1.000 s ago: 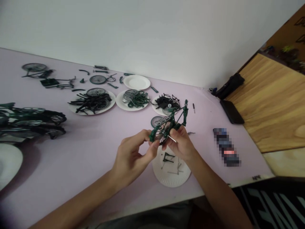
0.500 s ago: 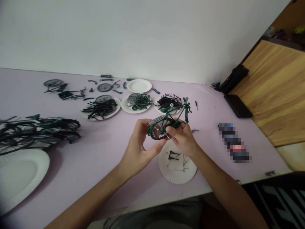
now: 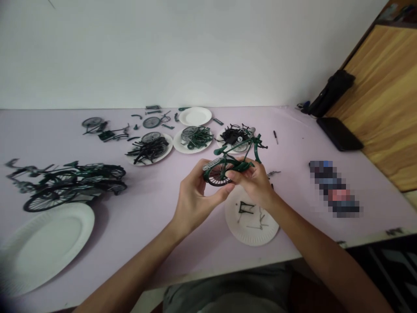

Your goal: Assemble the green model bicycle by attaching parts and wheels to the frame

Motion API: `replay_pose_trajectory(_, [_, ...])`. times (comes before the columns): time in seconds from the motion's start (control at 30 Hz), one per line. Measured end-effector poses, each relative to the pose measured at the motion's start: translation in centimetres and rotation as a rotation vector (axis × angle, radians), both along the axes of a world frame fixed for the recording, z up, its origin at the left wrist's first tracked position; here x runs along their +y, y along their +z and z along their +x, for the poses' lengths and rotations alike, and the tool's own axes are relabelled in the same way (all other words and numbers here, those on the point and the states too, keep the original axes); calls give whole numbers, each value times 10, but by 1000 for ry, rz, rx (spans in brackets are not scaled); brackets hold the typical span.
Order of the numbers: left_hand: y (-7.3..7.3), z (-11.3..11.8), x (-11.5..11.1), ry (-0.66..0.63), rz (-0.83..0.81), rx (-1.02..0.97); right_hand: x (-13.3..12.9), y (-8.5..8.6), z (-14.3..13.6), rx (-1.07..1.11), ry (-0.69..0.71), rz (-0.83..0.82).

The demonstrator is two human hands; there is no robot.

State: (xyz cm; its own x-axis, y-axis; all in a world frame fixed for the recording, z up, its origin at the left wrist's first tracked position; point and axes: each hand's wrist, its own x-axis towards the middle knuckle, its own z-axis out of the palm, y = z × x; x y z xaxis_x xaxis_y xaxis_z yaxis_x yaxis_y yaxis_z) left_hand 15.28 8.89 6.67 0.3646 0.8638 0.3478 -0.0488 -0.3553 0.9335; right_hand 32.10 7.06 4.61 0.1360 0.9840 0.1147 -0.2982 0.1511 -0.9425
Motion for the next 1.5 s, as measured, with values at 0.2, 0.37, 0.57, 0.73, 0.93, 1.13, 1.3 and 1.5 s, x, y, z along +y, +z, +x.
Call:
replay_pose_trajectory(0.2, [-7, -3, 4, -31, -21, 5, 0, -2, -4, 47, -20, -22])
replay_pose_trajectory(0.37, [-9, -6, 8, -44, -43, 22, -1, -3, -8, 72, -10, -20])
replay_pose_trajectory(0.57, [-8, -7, 12, -156, -57, -90, -1, 2, -5, 78, -20, 7])
replay_pose_trajectory(0.73, [-2, -6, 9, -126, -70, -224, -2, 10, 0, 52, -15, 93])
replay_pose_trajectory(0.93, [0, -5, 6, -21, -193, -232, -4, 14, 2, 54, 10, 156])
replay_pose_trajectory(1.13, [0, -7, 5, -10, -203, -192, -3, 11, 6, 50, 23, 120])
replay_pose_trajectory(1.3, [-1, -7, 5, -7, -211, -191, -3, 7, 8, 13, 31, 112])
replay_pose_trajectory(1.5, [-1, -8, 6, -14, -208, -167, -3, 6, 11, -12, 52, 104])
